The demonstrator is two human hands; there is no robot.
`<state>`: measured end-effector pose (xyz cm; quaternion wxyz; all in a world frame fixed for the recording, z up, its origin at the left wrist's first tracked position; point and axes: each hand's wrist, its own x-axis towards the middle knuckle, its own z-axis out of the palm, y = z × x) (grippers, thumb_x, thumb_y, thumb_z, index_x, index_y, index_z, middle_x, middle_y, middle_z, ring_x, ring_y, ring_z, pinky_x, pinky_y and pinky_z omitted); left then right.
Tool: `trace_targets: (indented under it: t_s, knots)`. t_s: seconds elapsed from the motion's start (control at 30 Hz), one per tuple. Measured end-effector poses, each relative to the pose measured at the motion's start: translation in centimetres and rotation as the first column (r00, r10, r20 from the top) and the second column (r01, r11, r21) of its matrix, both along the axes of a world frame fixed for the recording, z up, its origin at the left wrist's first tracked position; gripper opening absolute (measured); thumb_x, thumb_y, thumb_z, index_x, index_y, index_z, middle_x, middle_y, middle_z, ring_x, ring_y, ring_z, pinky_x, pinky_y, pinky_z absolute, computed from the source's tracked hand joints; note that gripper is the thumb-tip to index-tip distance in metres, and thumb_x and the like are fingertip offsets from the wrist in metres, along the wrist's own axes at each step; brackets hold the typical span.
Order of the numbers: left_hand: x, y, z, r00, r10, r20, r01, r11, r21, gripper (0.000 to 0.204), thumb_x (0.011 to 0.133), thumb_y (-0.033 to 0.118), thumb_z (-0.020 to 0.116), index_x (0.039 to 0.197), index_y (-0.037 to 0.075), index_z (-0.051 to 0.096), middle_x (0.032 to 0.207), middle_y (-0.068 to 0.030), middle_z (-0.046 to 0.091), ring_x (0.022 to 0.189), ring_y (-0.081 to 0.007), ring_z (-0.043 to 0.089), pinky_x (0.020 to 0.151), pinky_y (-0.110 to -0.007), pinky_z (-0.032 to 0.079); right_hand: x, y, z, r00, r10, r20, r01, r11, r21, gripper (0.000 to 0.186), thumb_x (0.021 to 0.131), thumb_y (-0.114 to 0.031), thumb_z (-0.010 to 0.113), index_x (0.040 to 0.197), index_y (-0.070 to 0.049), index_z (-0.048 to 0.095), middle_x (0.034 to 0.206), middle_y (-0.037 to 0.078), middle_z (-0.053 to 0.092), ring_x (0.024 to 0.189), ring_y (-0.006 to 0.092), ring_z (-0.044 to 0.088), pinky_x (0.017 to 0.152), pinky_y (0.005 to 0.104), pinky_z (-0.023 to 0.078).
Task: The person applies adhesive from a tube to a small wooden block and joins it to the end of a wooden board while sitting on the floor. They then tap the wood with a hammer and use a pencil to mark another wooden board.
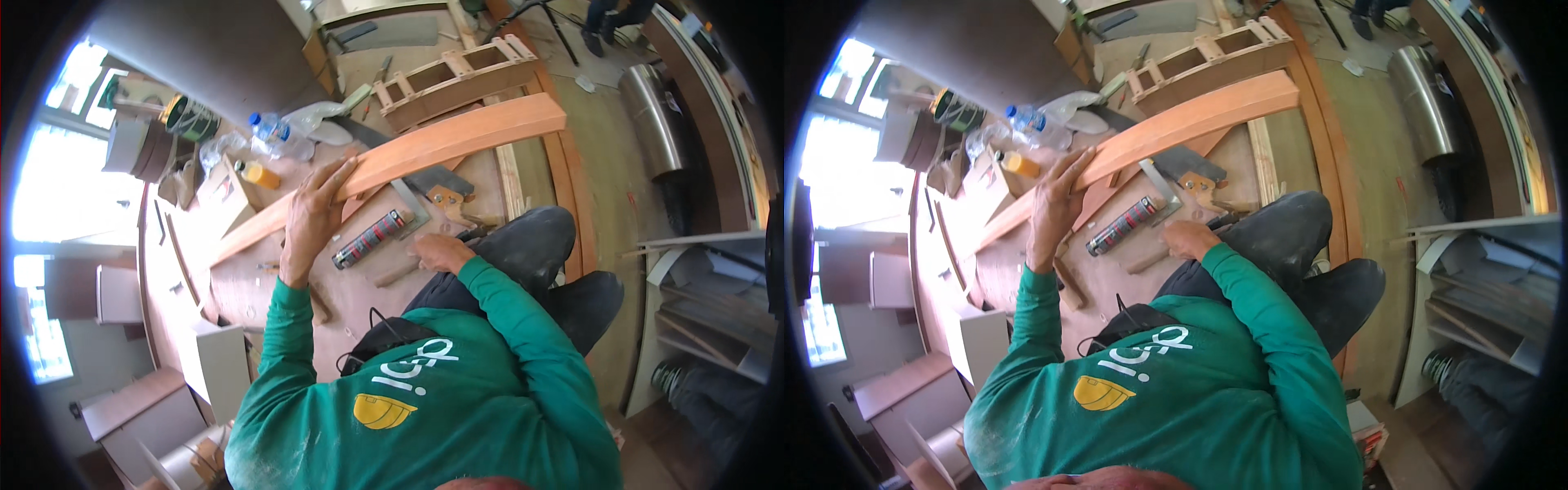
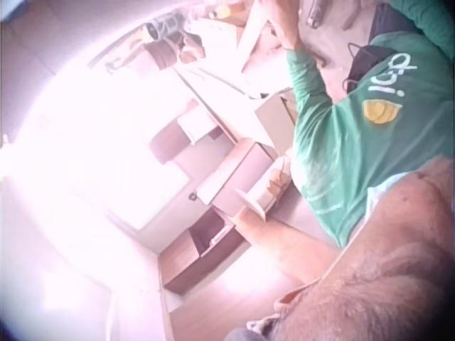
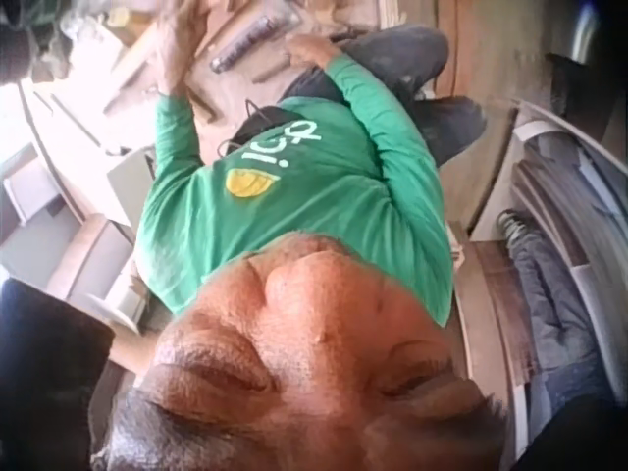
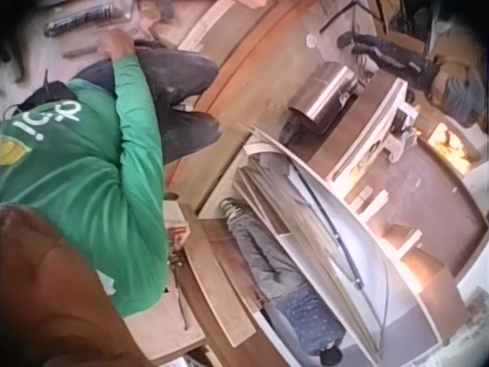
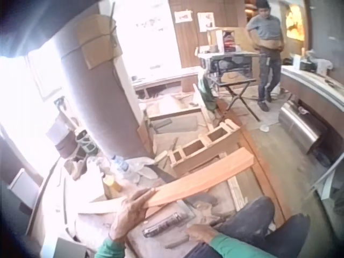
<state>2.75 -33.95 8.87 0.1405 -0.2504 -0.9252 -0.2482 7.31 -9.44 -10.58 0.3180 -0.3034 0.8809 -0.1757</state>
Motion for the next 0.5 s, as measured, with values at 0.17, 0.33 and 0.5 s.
trace_targets:
  t_s: [0.17, 0.33, 0.5]
  knots:
    - [-0.3, -0.3, 0.4, 0.999, -0.01, 0.044, 0.008, 0.999, 0.032, 0.062, 0.088, -0.009, 0.07, 0.147, 0.007, 0.07, 0.137, -0.0196, 0.073, 0.12, -0.0407, 0.072, 0.103, -0.046, 0.058, -4.8, 0.3, 0.5, 0.85, -0.411, -0.33, 0.295, 0.889, -0.349, 0.025, 0.101, -0.018, 0.061, 0.119, -0.004, 0.072, 0.121, 0.021, 0.071, 0.115, 0.042, 0.071, 0.095, 0.0529, 0.059]
    - [-0.5, 0.8, 1.2, 0.996, -0.05, 0.07, 0.047, 0.998, 0.034, 0.057, 0.09, -0.009, 0.072, 0.146, 0.003, 0.071, 0.135, -0.0211, 0.073, 0.118, -0.0417, 0.073, 0.101, -0.045, 0.058, -8.3, 0.3, -2.8, 0.737, -0.362, -0.571, 0.351, 0.927, -0.134, 0.023, 0.103, -0.019, 0.057, 0.121, -0.008, 0.066, 0.121, 0.014, 0.066, 0.12, 0.0355, 0.068, 0.097, 0.0522, 0.057]
    - [0.4, -0.5, 2.0, 0.997, -0.009, 0.078, 0.007, 1.0, 0.031, 0.055, 0.09, -0.006, 0.078, 0.143, 0.003, 0.073, 0.132, -0.0203, 0.075, 0.113, -0.0402, 0.076, 0.096, -0.044, 0.06, -8.4, 0.5, -1.3, 0.792, -0.237, -0.562, 0.236, 0.969, -0.076, 0.023, 0.105, -0.019, 0.055, 0.123, -0.01, 0.068, 0.133, 0.013, 0.062, 0.13, 0.033, 0.062, 0.102, 0.0545, 0.053]
